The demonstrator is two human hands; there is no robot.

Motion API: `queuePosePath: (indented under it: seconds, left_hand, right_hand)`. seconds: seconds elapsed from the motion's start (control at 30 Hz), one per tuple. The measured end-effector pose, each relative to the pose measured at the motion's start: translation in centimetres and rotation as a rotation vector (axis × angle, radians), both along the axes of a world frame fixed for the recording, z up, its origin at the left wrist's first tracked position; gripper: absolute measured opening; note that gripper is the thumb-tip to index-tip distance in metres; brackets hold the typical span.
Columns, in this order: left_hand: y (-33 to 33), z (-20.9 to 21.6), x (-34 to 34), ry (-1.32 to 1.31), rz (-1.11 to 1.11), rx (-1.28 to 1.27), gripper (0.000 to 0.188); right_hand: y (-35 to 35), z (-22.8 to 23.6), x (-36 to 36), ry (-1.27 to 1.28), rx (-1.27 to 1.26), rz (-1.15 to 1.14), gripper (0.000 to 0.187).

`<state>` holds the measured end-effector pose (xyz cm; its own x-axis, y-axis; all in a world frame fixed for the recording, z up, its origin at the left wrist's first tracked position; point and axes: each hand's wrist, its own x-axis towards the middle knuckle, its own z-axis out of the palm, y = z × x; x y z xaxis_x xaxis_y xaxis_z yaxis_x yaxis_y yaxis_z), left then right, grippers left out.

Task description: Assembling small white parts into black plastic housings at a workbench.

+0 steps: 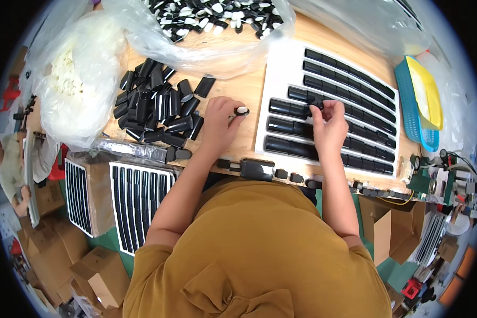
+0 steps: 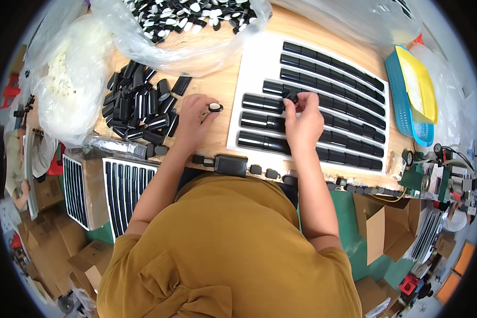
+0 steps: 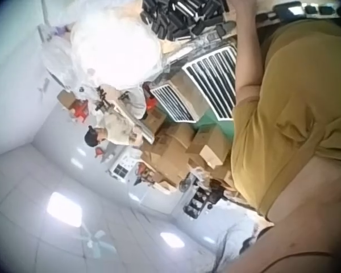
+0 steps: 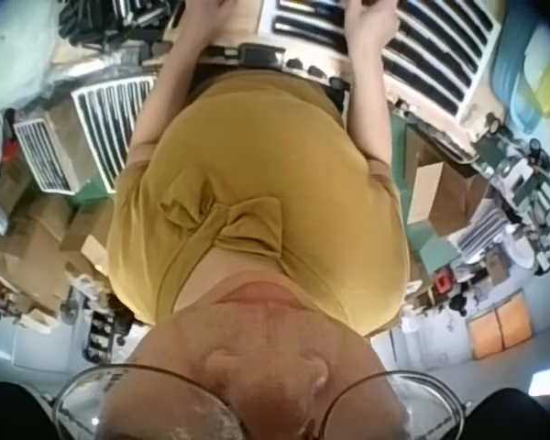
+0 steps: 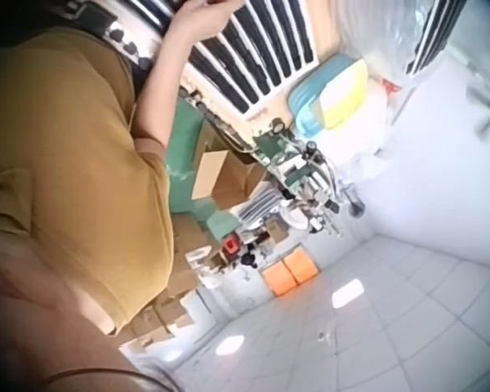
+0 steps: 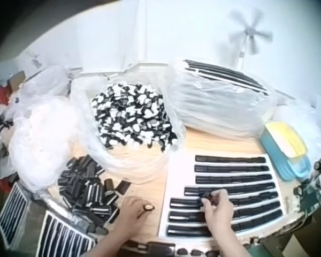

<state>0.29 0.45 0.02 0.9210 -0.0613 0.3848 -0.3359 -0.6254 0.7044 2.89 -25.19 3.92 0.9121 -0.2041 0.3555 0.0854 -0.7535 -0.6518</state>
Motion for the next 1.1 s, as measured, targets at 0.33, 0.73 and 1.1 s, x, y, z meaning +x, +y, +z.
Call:
queuePosePath:
  seconds: [0.33, 0.73, 1.1]
  left_hand:
    - [0.5, -0.3, 0.0, -0.018, 0.007, -0.079, 0.029]
    - [0.5, -0.8, 0.2, -0.012, 0.033, -0.097, 0.032]
    - [0.4, -0.2, -0.4, 0.077, 0.074, -0.174, 0.030]
  right_hand:
    - [7.8, 3.5, 0.9, -0.013, 0.071, 0.783, 0.024]
    - [9.1, 0.7, 1.5, -0.017, -0.108, 0.878, 0.026]
    - [9.6, 1.4, 1.8, -0.075, -0.327, 0.900, 0.028]
